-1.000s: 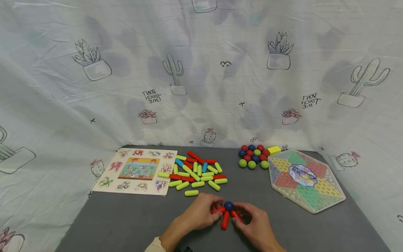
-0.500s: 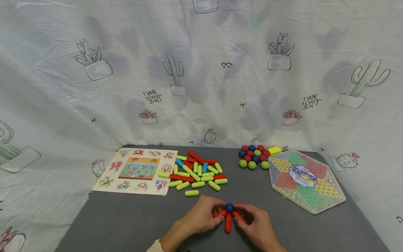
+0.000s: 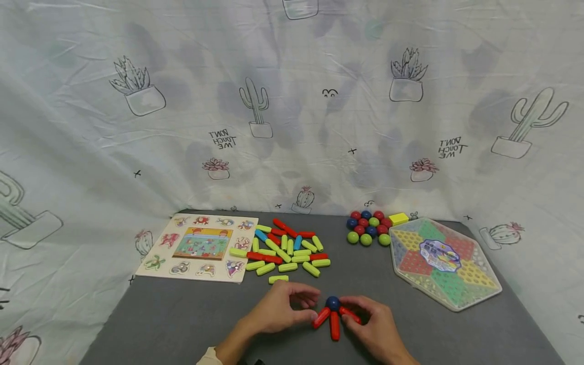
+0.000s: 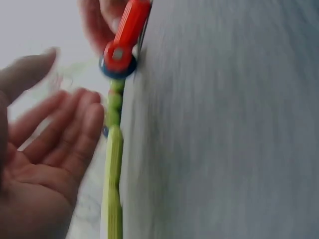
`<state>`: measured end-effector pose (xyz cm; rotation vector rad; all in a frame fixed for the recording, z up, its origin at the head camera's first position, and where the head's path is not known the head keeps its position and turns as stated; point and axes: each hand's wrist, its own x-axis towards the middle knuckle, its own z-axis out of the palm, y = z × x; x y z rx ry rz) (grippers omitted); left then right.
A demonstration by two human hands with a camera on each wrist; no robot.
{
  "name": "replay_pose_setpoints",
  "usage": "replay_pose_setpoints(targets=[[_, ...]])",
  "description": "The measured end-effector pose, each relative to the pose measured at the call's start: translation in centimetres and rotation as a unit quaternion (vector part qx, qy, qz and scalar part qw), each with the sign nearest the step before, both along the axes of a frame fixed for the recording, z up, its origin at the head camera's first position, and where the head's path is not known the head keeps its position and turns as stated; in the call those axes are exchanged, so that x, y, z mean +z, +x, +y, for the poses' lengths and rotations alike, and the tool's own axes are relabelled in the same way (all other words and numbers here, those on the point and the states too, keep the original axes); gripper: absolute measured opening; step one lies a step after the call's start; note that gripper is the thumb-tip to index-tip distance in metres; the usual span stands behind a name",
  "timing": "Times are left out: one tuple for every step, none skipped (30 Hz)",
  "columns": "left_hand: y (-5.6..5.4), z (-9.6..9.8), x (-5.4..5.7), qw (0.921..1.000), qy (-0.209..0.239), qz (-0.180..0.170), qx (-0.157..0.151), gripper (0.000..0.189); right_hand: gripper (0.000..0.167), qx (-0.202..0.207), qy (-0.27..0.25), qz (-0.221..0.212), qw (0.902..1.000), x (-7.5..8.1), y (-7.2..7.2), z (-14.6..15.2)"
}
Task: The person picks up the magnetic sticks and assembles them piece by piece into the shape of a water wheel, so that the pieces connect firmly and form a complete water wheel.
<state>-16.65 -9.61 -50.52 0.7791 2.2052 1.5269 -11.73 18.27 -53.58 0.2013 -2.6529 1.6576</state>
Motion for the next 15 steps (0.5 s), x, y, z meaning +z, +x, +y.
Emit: replay_pose_setpoints(targets=[[-0.1, -0.6, 0.1, 0.9998, 0.017, -0.008, 0.007, 0.043, 0.028, 0.0, 0.001, 0.0, 1.0, 0.0, 0.0, 0.0], [-0.3, -1.2, 0.2, 0.9992, 0.035, -0.012, 0.014, 0.042, 0.027, 0.0, 0.002, 0.002, 1.0, 0.0, 0.0, 0.0], [-0.4, -1.8, 0.3, 0.9983, 0.052, -0.015, 0.02, 0.041, 0.026, 0.0, 0.004, 0.005, 1.0, -0.1, 0.0, 0.0], [-0.6, -2.4, 0.3, 0.9973, 0.065, -0.016, 0.028, 0.041, 0.025, -0.001, 0.005, 0.004, 1.0, -0.1, -0.1, 0.0], [-0.7, -3.0, 0.4, 0.996, 0.08, -0.018, 0.034, 0.04, 0.024, -0.001, 0.006, 0.003, 1.0, -0.1, -0.1, 0.0], [-1.0, -3.6, 0.5, 0.9945, 0.095, -0.019, 0.039, 0.04, 0.024, -0.001, 0.006, 0.002, 1.0, -0.1, -0.1, 0.0], [-1.2, -4.2, 0.5, 0.9933, 0.107, -0.015, 0.042, 0.04, 0.023, 0.001, 0.007, 0.004, 1.0, -0.1, -0.1, 0.0], [-1.4, -4.7, 0.5, 0.9922, 0.115, -0.012, 0.047, 0.039, 0.022, 0.002, 0.006, 0.005, 1.0, -0.1, -0.1, 0.0], [-1.6, -5.3, 0.4, 0.9914, 0.121, -0.009, 0.049, 0.039, 0.022, 0.001, 0.008, 0.004, 1.0, -0.2, -0.1, 0.0], [-1.8, -5.8, 0.4, 0.9911, 0.123, -0.006, 0.052, 0.039, 0.022, 0.001, 0.009, 0.001, 1.0, -0.2, -0.1, 0.1], [-2.1, -6.2, 0.3, 0.991, 0.122, -0.004, 0.054, 0.039, 0.022, 0.001, 0.009, 0.001, 1.0, -0.2, -0.1, 0.0], [-2.2, -6.6, 0.2, 0.9915, 0.117, -0.002, 0.058, 0.039, 0.022, 0.002, 0.011, 0.004, 0.9999, -0.2, -0.1, 0.0], [-2.4, -7.0, 0.1, 0.9922, 0.108, -0.002, 0.062, 0.039, 0.021, 0.004, 0.012, 0.007, 0.9999, -0.2, -0.1, 0.0], [-2.6, -7.2, 0.1, 0.993, 0.097, -0.003, 0.068, 0.04, 0.021, 0.003, 0.012, 0.007, 0.9999, -0.2, -0.1, 0.0], [-2.7, -7.4, 0.0, 0.9937, 0.086, -0.003, 0.073, 0.04, 0.021, 0.003, 0.013, 0.007, 0.9999, -0.2, -0.1, 0.0]])
